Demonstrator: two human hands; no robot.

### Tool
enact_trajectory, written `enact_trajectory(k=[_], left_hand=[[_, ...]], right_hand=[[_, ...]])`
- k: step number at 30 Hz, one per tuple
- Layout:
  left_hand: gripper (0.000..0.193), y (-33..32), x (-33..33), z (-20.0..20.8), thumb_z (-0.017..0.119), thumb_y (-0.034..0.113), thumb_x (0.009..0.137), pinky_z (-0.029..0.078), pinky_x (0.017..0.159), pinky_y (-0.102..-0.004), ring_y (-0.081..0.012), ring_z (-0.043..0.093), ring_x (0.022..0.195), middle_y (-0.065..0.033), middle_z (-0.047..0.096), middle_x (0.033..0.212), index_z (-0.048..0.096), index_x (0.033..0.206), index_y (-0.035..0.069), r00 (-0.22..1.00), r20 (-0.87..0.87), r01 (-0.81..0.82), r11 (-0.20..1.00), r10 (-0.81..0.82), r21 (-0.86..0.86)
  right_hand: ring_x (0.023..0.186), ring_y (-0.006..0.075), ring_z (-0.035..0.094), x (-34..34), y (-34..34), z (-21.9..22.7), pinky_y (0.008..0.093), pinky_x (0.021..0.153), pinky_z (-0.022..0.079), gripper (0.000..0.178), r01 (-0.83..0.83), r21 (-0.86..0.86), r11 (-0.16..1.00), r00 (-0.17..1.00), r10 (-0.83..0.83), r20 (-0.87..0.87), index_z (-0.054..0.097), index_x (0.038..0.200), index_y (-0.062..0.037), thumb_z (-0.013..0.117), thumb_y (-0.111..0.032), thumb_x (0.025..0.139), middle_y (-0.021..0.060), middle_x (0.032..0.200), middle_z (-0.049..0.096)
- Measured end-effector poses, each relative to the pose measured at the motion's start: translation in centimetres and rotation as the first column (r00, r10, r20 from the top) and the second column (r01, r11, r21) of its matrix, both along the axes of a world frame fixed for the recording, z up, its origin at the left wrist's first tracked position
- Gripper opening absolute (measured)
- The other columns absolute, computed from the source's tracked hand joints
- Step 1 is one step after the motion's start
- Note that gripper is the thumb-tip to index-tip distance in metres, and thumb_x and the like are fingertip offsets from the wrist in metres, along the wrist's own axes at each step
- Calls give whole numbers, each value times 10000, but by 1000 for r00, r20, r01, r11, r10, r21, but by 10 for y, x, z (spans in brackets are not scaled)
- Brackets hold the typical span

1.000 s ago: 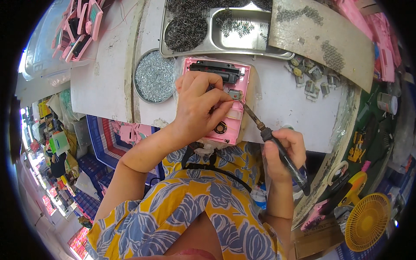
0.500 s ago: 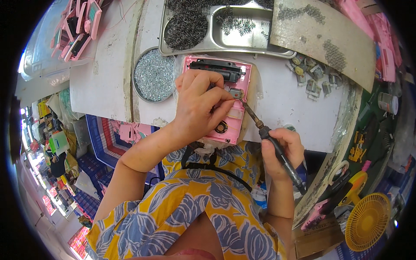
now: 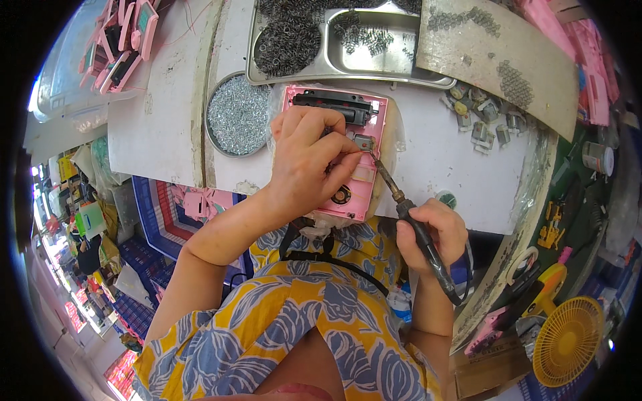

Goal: Assembling a pink toy electronic device by soldering internal wires and screwing the casing together.

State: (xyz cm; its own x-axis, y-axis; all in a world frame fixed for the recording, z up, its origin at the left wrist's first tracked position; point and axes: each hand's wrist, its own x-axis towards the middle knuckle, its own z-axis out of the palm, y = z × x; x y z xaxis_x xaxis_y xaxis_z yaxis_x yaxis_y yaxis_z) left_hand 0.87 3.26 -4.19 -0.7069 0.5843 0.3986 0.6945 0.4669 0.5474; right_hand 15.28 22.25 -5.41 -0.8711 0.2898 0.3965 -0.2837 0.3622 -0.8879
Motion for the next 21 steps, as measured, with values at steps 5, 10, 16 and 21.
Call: enact_trajectory(k=[5,10,16,21], left_hand=[[153,0,1,-1,796,145,696,321,830,-421,-242,519,945,14,577,973,678,792,165,1000,-4,-1,1000,1,-1],[153,0,1,0,790,140,696,324,835,-419,-239,523,942,16,577,973,675,792,167,1000,-5,-7,1000,7,-2],[158,0,2,-2,793,145,692,330,845,-415,-234,532,938,16,584,974,674,794,167,1000,-19,-7,1000,7,4],[165,-2,3,1,806,151,699,333,846,-413,-222,543,928,22,608,981,704,828,165,1000,-26,-3,1000,3,3]], right_hand=[[489,159,487,-4,2,2,267,458,350,252,-27,76,997,1000,26,8,604,961,-6,766,-57,775,63,625,545],[489,174,496,-9,2,8,283,454,355,246,-15,162,987,993,34,-117,597,958,-7,763,-60,785,69,621,542],[510,169,478,1,7,4,274,481,356,236,25,32,999,997,-22,-70,587,967,1,753,-62,811,78,645,534],[552,141,466,5,8,0,261,505,345,254,49,-22,999,997,-50,-55,583,994,11,754,-56,818,77,691,539]])
